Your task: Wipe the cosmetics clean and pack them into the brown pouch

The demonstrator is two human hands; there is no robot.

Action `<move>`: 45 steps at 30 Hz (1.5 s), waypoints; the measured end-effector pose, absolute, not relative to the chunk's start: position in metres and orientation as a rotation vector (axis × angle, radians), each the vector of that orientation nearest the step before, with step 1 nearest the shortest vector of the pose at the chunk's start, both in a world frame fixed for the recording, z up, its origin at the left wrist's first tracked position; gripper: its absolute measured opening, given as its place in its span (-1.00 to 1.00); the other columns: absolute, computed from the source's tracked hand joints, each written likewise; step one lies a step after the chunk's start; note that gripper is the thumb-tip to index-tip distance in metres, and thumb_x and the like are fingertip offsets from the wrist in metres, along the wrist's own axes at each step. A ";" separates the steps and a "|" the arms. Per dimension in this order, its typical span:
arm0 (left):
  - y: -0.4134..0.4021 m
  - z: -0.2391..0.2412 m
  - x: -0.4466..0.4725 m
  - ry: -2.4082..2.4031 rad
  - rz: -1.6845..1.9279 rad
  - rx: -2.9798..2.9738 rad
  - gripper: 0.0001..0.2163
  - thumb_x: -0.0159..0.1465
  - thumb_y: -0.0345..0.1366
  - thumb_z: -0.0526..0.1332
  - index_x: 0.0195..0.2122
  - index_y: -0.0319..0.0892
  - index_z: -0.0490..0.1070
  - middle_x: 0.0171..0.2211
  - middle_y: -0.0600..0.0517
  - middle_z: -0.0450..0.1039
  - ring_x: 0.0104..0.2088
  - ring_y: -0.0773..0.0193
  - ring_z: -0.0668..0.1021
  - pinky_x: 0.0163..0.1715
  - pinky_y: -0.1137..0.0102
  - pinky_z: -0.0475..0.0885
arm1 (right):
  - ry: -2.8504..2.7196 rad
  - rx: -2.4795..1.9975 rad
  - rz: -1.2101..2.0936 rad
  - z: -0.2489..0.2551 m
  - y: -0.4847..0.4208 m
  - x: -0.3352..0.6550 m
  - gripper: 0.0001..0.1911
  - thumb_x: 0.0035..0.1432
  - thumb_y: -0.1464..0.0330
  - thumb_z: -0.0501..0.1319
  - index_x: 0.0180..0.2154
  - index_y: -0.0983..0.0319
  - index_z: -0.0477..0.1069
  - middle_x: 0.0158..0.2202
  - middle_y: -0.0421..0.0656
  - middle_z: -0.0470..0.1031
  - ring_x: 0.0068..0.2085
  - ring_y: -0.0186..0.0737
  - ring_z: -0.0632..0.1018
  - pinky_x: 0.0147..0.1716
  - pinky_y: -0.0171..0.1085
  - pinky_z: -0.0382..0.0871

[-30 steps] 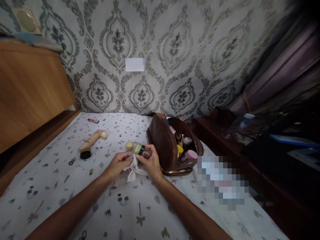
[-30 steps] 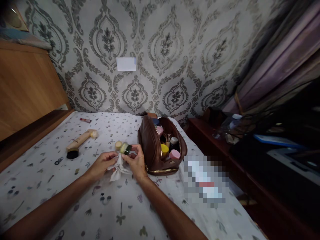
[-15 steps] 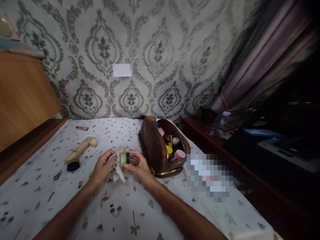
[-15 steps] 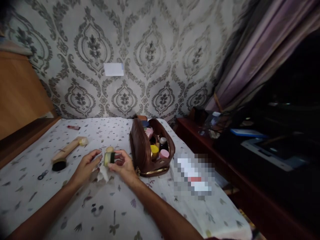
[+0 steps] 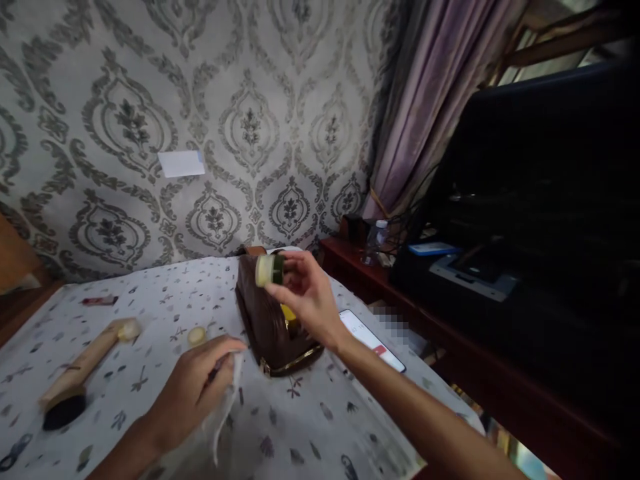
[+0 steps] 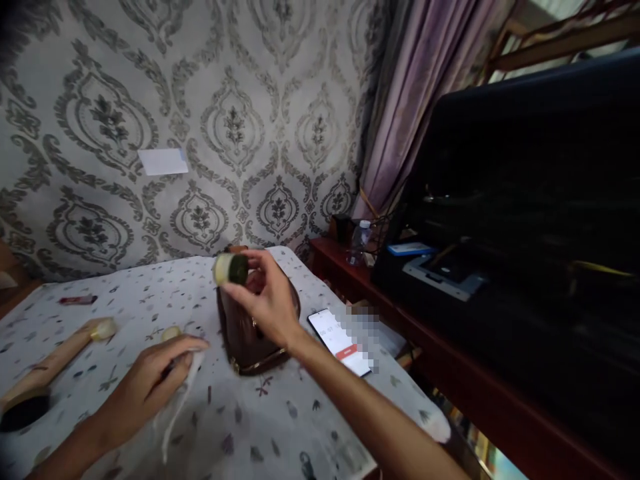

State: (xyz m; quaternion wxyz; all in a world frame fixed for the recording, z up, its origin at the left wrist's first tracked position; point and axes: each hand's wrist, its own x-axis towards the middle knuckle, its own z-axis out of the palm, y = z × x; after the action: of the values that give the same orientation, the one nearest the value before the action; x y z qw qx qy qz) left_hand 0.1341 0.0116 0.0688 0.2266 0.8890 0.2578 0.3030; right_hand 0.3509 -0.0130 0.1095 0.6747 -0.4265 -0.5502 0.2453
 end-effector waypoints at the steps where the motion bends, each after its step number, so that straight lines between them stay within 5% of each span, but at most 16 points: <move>1: 0.010 0.076 0.146 0.634 0.865 2.578 -0.75 0.37 -0.28 0.02 -0.13 -0.07 0.49 -0.41 0.05 0.52 -0.47 0.29 0.53 -0.45 0.45 0.40 | -1.290 -1.014 0.507 0.115 -0.005 0.366 -0.54 0.00 0.26 0.39 -0.07 0.13 0.31 -0.20 -0.20 0.43 -0.33 -0.29 0.47 -0.35 -0.28 0.38; 9: 0.021 0.081 0.218 0.550 0.842 3.362 -0.75 0.33 -0.43 0.02 -0.10 -0.17 0.45 -0.36 -0.05 0.47 -0.39 0.19 0.50 -0.56 0.40 0.35 | -1.713 -1.404 0.251 0.106 0.036 0.418 -0.66 0.10 0.31 0.28 -0.11 0.18 0.24 -0.34 -0.25 0.36 -0.36 -0.24 0.39 -0.32 -0.25 0.25; 16: 0.022 0.075 0.232 0.700 0.618 3.475 -0.73 0.21 -0.43 0.10 -0.13 -0.15 0.52 -0.51 -0.03 0.42 -0.61 0.20 0.44 -0.71 0.38 0.12 | -1.786 -1.290 0.335 0.102 0.032 0.433 -0.71 0.15 0.28 0.28 -0.13 0.17 0.27 -0.39 -0.22 0.34 -0.45 -0.24 0.35 -0.39 -0.27 0.22; 22: 0.026 0.072 0.238 0.694 0.765 3.332 -0.73 0.29 -0.34 0.05 -0.17 -0.13 0.56 -0.55 -0.03 0.42 -0.66 0.24 0.40 -0.74 0.37 -0.01 | -1.834 -1.197 0.294 0.104 0.046 0.434 -0.73 0.16 0.31 0.26 -0.12 0.15 0.26 -0.28 -0.19 0.36 -0.34 -0.21 0.40 -0.29 -0.24 0.30; 31: 0.026 0.076 0.233 0.547 0.702 3.518 -0.68 0.13 -0.43 0.06 -0.16 -0.20 0.54 -0.55 -0.02 0.40 -0.64 0.22 0.41 -0.74 0.36 0.10 | -1.912 -1.284 0.351 0.110 0.044 0.443 -0.79 0.17 0.30 0.27 -0.18 0.17 0.29 -0.43 -0.26 0.36 -0.48 -0.28 0.39 -0.47 -0.32 0.24; 37: 0.022 0.080 0.230 0.706 0.360 3.540 -0.61 0.15 -0.52 0.10 0.00 -0.22 0.46 -0.43 0.02 0.45 -0.54 0.24 0.49 -0.66 0.42 0.27 | -2.222 -1.771 0.297 0.128 0.032 0.440 -0.69 0.09 0.41 0.31 -0.11 0.25 0.34 -0.23 -0.10 0.43 -0.25 -0.17 0.47 -0.38 -0.33 0.23; 45: 0.022 0.077 0.228 0.660 0.415 3.561 -0.66 0.13 -0.50 0.13 -0.07 -0.21 0.47 -0.45 0.04 0.43 -0.55 0.25 0.50 -0.68 0.43 0.30 | -2.466 -1.875 0.383 0.143 0.044 0.424 -0.64 0.09 0.43 0.32 -0.04 0.25 0.42 -0.26 -0.12 0.54 -0.27 -0.18 0.55 -0.47 -0.35 0.16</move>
State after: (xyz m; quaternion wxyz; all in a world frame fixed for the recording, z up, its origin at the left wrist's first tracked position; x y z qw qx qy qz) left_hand 0.2279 0.0224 0.0766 -0.2492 0.9461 0.1754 0.1101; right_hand 0.4237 0.0445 0.1434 0.0099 -0.6006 -0.7900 0.1227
